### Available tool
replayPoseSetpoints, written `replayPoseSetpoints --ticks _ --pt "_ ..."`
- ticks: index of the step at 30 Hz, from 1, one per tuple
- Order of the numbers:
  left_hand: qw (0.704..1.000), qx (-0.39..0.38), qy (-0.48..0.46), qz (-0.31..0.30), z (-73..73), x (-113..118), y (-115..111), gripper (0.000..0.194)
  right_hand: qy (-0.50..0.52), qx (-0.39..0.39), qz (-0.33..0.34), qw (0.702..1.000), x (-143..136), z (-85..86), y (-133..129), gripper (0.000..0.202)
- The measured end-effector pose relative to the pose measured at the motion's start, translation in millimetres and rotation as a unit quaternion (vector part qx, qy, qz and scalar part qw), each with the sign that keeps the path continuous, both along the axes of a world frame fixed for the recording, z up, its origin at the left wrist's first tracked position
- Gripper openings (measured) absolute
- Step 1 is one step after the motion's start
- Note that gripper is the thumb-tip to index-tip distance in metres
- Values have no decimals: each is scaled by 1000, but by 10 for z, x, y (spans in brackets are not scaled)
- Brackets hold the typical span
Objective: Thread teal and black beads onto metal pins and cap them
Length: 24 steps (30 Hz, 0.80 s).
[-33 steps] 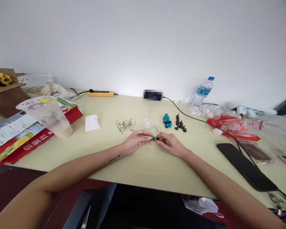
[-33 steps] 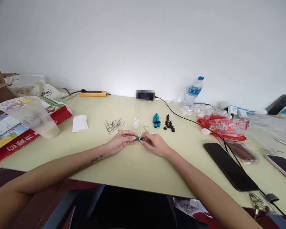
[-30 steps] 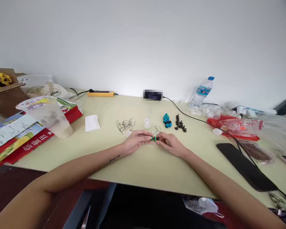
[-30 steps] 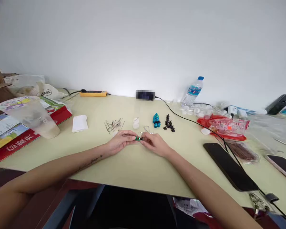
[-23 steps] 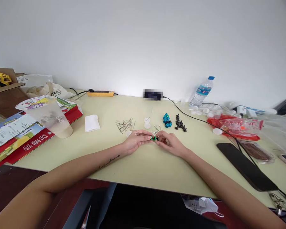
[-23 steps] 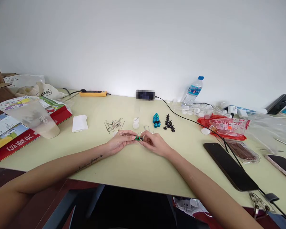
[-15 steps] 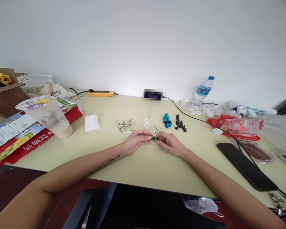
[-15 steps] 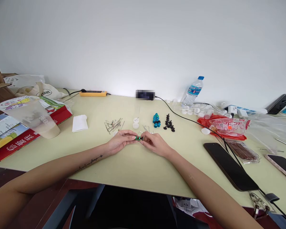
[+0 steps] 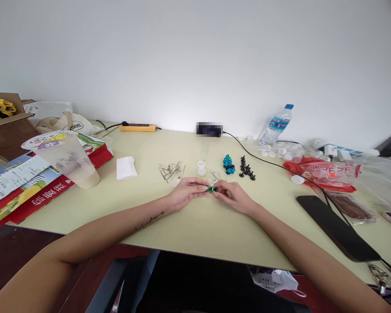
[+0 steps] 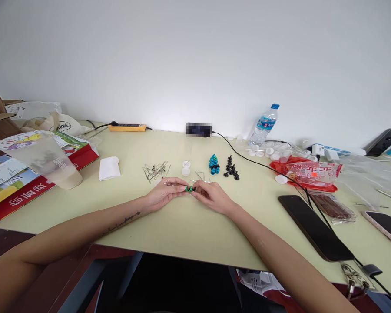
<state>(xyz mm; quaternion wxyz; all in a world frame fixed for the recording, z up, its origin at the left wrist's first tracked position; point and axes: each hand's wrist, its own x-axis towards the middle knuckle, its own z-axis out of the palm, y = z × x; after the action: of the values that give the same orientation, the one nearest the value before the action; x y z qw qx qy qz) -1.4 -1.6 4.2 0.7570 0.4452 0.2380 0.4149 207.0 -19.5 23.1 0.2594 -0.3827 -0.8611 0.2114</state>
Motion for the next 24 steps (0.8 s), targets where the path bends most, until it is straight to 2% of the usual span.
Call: replayPoseSetpoints --ticks 24 --pt "1000 -5 4 4 31 5 -17 26 2 -5 -5 1000 -3 13 -8 23"
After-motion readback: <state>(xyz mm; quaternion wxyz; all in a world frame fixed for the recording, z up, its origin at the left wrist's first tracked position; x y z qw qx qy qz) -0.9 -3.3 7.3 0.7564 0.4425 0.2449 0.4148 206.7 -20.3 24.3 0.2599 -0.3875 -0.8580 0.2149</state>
